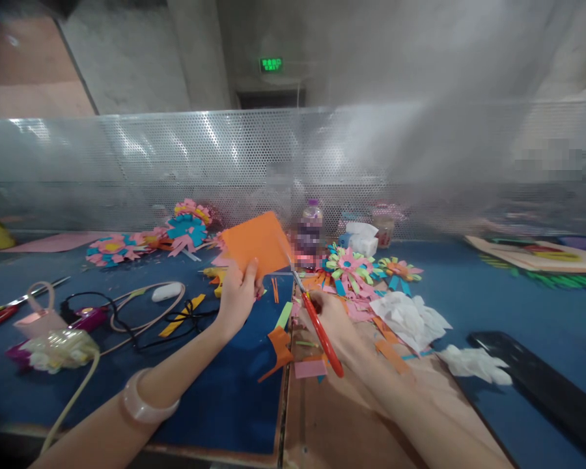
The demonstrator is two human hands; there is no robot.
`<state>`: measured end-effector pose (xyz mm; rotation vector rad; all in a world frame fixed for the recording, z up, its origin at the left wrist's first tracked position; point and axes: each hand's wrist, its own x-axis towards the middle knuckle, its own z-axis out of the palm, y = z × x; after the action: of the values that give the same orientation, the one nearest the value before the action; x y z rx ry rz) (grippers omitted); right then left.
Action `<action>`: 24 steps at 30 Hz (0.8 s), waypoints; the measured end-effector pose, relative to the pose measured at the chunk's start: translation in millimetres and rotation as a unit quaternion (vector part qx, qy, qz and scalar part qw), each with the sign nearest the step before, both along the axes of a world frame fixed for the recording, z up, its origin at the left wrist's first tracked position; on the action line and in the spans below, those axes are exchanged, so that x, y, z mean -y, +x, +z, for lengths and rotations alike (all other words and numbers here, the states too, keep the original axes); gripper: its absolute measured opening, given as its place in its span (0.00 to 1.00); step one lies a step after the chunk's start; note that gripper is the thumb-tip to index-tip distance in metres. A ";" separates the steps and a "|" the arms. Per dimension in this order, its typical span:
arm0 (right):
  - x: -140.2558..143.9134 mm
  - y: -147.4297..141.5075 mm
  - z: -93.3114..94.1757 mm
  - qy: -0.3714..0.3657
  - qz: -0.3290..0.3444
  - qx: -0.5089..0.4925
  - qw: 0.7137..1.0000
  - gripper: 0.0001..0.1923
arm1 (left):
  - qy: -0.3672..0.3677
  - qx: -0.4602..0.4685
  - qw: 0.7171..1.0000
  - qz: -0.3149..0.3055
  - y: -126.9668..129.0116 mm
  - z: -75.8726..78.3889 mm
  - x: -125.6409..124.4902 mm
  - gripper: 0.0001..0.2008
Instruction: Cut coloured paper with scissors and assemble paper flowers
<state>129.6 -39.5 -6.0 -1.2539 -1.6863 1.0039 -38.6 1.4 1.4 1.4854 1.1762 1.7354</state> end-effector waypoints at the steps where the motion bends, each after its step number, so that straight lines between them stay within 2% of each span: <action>1: -1.9 0.8 -2.8 0.007 -0.003 0.009 1.000 0.03 | 0.000 -0.012 1.000 -0.008 -0.9 -0.5 -0.4 0.12; 5: -5.3 1.8 -7.8 0.014 -0.015 0.017 1.000 0.04 | 0.000 -0.034 0.999 -0.014 -3.0 -1.6 -0.7 0.13; 12: 2.6 -2.3 4.8 -0.006 -0.015 0.010 1.000 0.04 | -0.005 -0.032 0.999 -0.013 -2.5 0.0 -0.1 0.13; 15: 3.2 -2.4 5.0 -0.019 -0.017 0.016 1.000 0.05 | -0.004 -0.034 0.999 -0.020 -2.6 -0.3 -0.4 0.13; 19: 2.3 -0.9 2.0 0.010 -0.017 0.033 0.999 0.07 | -0.006 -0.040 0.999 -0.025 -3.0 -1.0 -0.1 0.13; 24: 3.9 -0.5 6.1 0.005 -0.022 0.051 0.998 0.08 | -0.020 -0.036 0.998 -0.038 -3.5 0.0 0.3 0.14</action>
<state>129.1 -43.4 0.2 -1.3493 -1.7311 0.9185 -42.1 1.2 1.4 1.5615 1.1675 1.6110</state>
